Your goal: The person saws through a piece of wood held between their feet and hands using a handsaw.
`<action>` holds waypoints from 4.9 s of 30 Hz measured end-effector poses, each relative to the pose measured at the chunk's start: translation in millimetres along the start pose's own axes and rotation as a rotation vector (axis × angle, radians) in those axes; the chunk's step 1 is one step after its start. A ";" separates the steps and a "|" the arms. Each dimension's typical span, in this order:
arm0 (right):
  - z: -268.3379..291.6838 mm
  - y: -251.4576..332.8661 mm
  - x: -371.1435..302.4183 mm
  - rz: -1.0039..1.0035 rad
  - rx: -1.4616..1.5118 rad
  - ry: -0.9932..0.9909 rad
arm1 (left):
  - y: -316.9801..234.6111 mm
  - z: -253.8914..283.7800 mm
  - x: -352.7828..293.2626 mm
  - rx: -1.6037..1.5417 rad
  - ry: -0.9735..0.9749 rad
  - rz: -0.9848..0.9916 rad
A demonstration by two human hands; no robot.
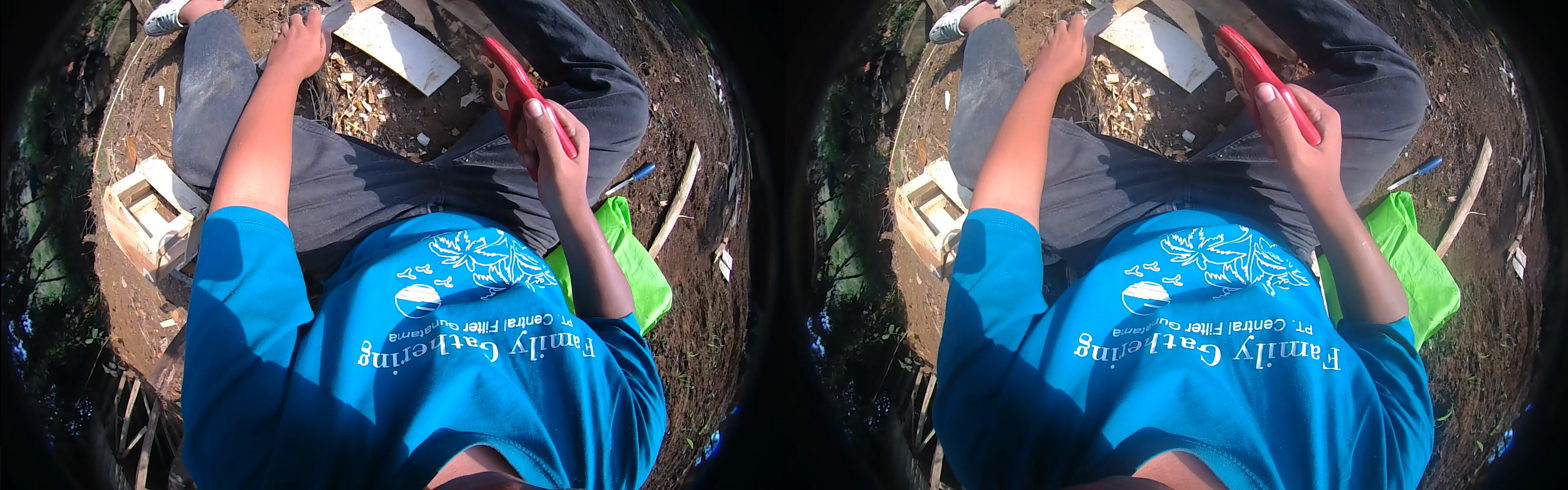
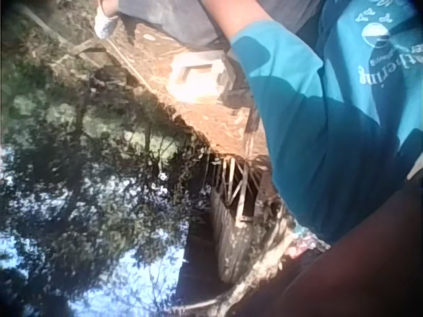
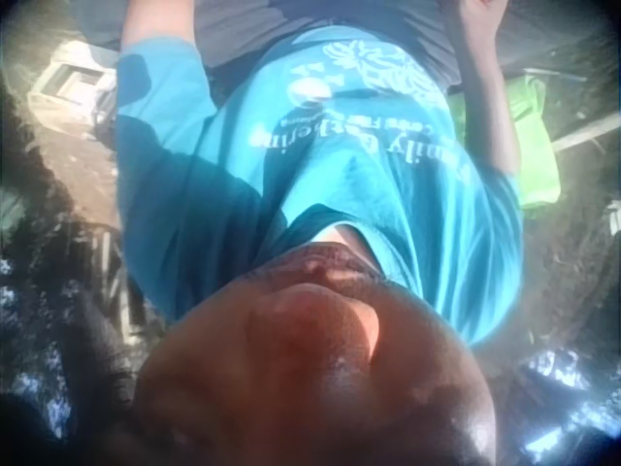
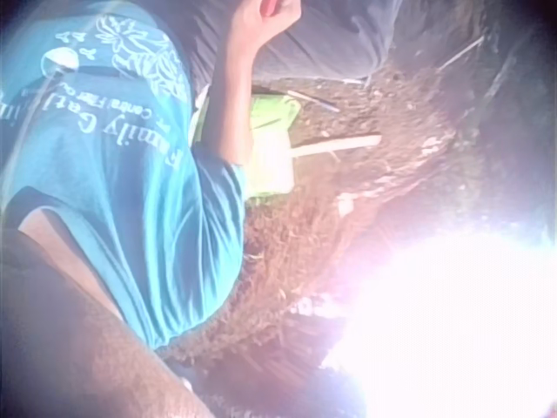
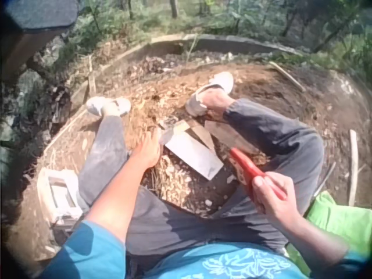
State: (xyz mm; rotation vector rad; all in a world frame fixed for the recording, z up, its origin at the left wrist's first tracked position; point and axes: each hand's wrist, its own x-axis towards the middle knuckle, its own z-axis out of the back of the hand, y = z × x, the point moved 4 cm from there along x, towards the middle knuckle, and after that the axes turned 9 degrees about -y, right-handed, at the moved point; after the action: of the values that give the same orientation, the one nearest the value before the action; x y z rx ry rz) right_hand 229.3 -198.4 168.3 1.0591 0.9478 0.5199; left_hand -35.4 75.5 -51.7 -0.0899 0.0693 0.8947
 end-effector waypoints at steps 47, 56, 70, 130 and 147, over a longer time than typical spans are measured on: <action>-56.3 -32.2 24.7 0.275 -0.268 0.062 | -22.0 25.2 24.2 -0.093 0.375 0.077; -40.0 -35.0 13.7 0.255 -0.320 0.092 | -12.0 12.2 27.5 -0.077 0.399 0.093; -89.2 -37.8 57.2 0.260 -0.263 0.079 | -22.1 33.7 24.6 -0.203 0.373 0.138; -152.2 -62.6 135.6 0.259 -0.103 0.017 | -19.1 24.6 23.3 -0.198 0.257 0.081; -166.7 -55.2 133.8 0.257 -0.249 0.070 | -18.4 10.5 18.3 -0.392 0.132 0.408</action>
State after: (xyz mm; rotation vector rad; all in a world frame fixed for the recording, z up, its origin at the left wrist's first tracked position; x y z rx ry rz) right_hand 152.9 -38.1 37.1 0.9453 0.7872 0.8698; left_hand -9.4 79.4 -42.1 -0.5154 0.0344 1.3013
